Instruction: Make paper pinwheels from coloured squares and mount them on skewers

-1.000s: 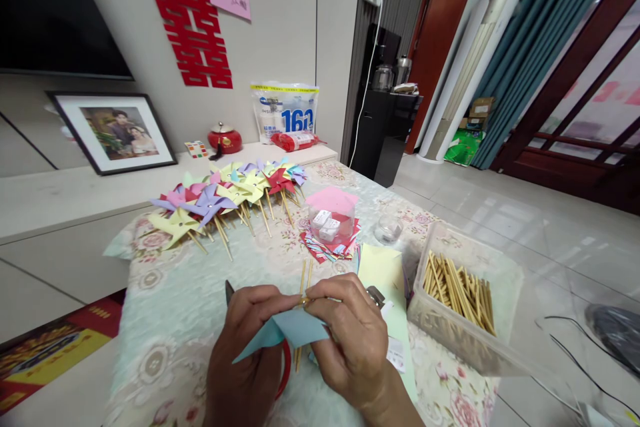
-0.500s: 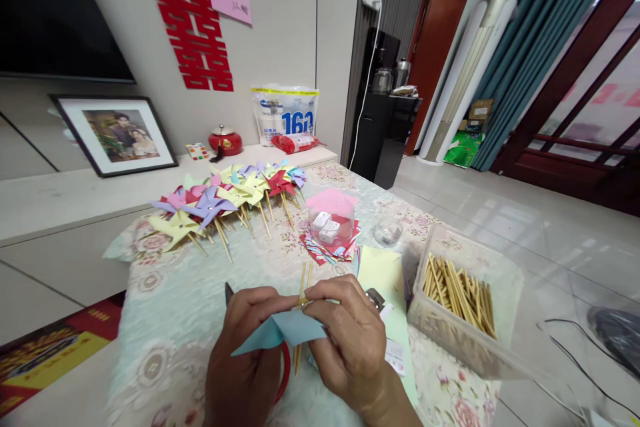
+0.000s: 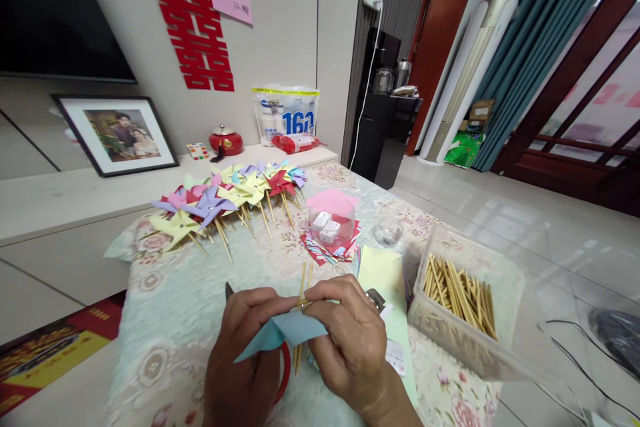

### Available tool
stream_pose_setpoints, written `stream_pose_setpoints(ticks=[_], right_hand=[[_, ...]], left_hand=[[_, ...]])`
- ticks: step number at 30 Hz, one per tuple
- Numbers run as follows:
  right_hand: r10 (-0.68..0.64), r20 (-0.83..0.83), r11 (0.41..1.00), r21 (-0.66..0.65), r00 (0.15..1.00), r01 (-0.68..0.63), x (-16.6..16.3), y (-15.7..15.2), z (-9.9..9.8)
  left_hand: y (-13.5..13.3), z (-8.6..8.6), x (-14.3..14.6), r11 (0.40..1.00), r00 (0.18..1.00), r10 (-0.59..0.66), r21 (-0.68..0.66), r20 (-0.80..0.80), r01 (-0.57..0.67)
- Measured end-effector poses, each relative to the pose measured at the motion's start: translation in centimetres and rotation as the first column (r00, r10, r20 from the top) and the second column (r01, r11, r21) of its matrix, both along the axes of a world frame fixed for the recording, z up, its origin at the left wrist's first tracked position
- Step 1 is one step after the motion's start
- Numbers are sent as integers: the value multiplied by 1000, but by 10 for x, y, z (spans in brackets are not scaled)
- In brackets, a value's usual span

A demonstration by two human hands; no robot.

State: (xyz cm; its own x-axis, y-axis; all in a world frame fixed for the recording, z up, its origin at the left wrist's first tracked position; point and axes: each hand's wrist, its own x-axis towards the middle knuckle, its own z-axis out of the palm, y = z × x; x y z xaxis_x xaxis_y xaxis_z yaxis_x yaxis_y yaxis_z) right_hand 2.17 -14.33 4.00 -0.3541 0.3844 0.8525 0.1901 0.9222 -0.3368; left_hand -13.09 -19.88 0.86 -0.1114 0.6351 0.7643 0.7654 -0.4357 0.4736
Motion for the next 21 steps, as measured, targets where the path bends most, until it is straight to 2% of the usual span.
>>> stream_pose_setpoints(ticks=[21], right_hand=[[-7, 12, 1000, 4, 1000, 7, 0, -2, 1]], left_hand=[[0, 6, -1, 999, 1000, 11, 46, -27, -10]])
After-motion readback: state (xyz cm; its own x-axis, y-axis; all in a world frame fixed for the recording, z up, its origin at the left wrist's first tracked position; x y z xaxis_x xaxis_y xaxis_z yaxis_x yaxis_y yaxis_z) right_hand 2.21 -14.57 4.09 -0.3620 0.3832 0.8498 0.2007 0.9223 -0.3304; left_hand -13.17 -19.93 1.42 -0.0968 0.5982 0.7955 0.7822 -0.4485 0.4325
